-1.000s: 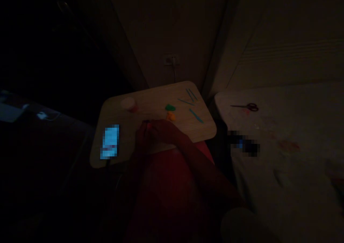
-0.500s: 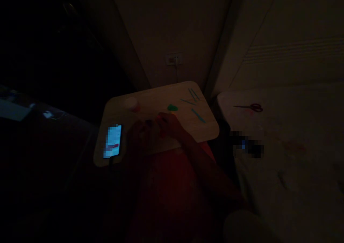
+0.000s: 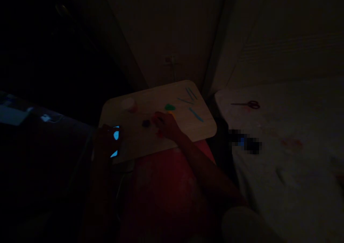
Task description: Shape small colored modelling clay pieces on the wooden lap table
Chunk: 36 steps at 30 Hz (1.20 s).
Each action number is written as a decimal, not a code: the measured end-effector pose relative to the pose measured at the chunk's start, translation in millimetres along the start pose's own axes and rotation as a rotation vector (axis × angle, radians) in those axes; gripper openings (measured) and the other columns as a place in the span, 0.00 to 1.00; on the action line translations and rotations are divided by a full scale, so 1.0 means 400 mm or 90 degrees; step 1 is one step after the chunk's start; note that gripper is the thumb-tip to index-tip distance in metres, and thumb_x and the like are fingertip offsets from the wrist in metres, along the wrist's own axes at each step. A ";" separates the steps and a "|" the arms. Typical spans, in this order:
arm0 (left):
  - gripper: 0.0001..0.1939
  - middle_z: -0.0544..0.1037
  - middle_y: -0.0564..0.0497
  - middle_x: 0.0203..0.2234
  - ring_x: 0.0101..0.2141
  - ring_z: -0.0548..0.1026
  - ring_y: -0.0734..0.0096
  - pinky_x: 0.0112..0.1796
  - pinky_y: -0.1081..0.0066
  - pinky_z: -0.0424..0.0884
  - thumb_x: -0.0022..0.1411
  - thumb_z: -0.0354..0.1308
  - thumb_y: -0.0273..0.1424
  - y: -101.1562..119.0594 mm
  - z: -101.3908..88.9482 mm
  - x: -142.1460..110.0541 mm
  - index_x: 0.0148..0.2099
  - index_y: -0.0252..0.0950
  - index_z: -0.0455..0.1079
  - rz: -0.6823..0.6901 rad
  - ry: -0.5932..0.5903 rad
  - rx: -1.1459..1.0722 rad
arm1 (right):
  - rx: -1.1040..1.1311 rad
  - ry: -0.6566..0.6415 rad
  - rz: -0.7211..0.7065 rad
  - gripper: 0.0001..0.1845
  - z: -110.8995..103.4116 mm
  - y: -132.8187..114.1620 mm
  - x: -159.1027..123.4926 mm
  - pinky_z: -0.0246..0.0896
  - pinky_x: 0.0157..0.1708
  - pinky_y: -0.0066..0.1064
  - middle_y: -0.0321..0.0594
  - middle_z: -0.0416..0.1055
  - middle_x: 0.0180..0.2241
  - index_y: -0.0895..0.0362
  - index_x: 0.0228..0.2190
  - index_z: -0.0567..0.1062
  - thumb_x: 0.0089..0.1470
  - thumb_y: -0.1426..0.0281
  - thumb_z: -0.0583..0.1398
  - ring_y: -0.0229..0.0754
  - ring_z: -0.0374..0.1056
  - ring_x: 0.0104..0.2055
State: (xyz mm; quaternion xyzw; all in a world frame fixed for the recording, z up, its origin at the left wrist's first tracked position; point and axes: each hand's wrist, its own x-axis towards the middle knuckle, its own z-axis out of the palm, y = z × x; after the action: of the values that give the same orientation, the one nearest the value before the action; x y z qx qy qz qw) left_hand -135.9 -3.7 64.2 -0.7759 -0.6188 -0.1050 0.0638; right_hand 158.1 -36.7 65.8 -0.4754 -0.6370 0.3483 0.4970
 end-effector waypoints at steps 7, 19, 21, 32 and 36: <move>0.12 0.77 0.34 0.48 0.51 0.72 0.37 0.51 0.45 0.66 0.65 0.56 0.35 0.011 -0.009 0.006 0.41 0.36 0.80 -0.038 0.015 -0.080 | 0.006 0.004 0.018 0.29 0.007 0.007 0.000 0.56 0.30 0.28 0.36 0.68 0.24 0.55 0.27 0.69 0.69 0.47 0.50 0.37 0.62 0.28; 0.08 0.82 0.52 0.31 0.32 0.74 0.68 0.36 0.68 0.69 0.60 0.67 0.37 0.312 -0.046 0.034 0.36 0.38 0.79 -0.018 0.148 -0.661 | 0.084 -0.045 0.070 0.28 0.040 0.038 -0.009 0.62 0.29 0.28 0.37 0.68 0.28 0.56 0.39 0.75 0.71 0.48 0.48 0.38 0.64 0.27; 0.09 0.82 0.52 0.30 0.31 0.74 0.69 0.35 0.69 0.69 0.60 0.68 0.39 0.325 -0.040 0.031 0.35 0.38 0.79 -0.020 0.148 -0.679 | 0.062 -0.064 0.056 0.26 0.038 0.031 -0.011 0.63 0.30 0.29 0.37 0.69 0.27 0.56 0.39 0.76 0.72 0.51 0.48 0.38 0.65 0.29; 0.11 0.79 0.50 0.32 0.35 0.76 0.68 0.38 0.68 0.73 0.60 0.69 0.39 0.315 -0.013 0.024 0.31 0.38 0.77 0.031 0.151 -0.735 | -0.026 -0.094 -0.012 0.21 0.037 0.006 -0.005 0.62 0.34 0.30 0.42 0.74 0.32 0.58 0.39 0.76 0.73 0.63 0.47 0.40 0.67 0.32; 0.14 0.79 0.49 0.34 0.37 0.77 0.67 0.40 0.68 0.75 0.61 0.69 0.42 0.322 -0.006 0.024 0.31 0.37 0.76 0.000 0.143 -0.764 | -0.055 -0.084 -0.032 0.23 0.032 -0.004 -0.004 0.61 0.34 0.31 0.41 0.73 0.28 0.59 0.37 0.77 0.73 0.64 0.47 0.40 0.66 0.30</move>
State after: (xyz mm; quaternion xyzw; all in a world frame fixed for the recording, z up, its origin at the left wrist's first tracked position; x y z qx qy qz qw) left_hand -8.7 -24.4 72.8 -0.6605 -0.4413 -0.5167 -0.3194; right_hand 145.3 -38.1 63.3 -0.4559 -0.6946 0.3387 0.4415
